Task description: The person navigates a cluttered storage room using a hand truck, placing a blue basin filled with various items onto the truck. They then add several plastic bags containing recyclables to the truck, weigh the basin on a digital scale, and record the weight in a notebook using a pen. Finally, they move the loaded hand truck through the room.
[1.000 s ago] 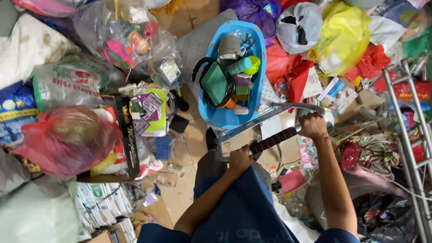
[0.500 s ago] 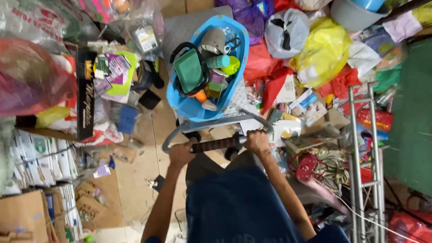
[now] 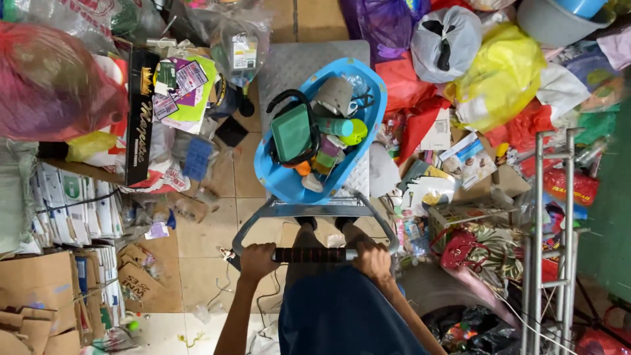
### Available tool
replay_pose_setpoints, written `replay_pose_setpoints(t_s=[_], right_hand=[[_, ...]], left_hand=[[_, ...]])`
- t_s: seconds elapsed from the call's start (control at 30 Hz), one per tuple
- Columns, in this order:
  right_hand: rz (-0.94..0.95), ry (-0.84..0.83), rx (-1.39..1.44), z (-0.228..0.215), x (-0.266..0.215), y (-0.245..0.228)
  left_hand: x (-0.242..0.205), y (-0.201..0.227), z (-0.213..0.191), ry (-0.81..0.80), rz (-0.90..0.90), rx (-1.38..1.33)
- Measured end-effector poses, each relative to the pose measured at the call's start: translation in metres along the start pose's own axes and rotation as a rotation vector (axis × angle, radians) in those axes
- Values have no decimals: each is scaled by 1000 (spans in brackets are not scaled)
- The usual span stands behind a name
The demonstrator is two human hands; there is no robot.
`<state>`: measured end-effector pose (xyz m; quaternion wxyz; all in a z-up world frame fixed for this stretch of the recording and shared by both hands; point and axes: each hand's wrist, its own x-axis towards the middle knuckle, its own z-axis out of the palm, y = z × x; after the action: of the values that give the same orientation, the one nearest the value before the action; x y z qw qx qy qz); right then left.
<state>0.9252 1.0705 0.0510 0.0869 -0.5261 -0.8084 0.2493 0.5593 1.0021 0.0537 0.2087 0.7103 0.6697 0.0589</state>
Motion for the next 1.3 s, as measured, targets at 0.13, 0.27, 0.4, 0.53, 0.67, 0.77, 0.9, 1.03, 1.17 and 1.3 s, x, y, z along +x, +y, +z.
replay_pose_setpoints(t_s=[0.13,0.27,0.4,0.53,0.67,0.77,0.9,1.03,1.17,1.3], right_hand=[[-75,78,7,2,-4,1],[-45,48,-58,-1,16,6],[-105,151,-185,-6,82,15],[-88,225,-317,-1,193,53],[-167,388,-315,-15,315,41],[-143,407,-327,-35,391,15],[-110,504,-323,-40,479,-2],[-138,538,-346,-50,540,18],[-152,518,-409,-67,580,42],[-237,495,-377,-109,596,77]], left_hand=[[-10,-4,7,-37,-10,-30],[12,-12,6,23,30,-41],[68,-45,14,124,104,30],[181,-106,41,223,83,208],[299,-156,-16,506,167,389],[371,-184,-68,471,95,302],[444,-202,-148,240,56,185],[497,-197,-186,257,79,173],[545,-207,-170,265,83,202],[574,-194,-124,457,268,188]])
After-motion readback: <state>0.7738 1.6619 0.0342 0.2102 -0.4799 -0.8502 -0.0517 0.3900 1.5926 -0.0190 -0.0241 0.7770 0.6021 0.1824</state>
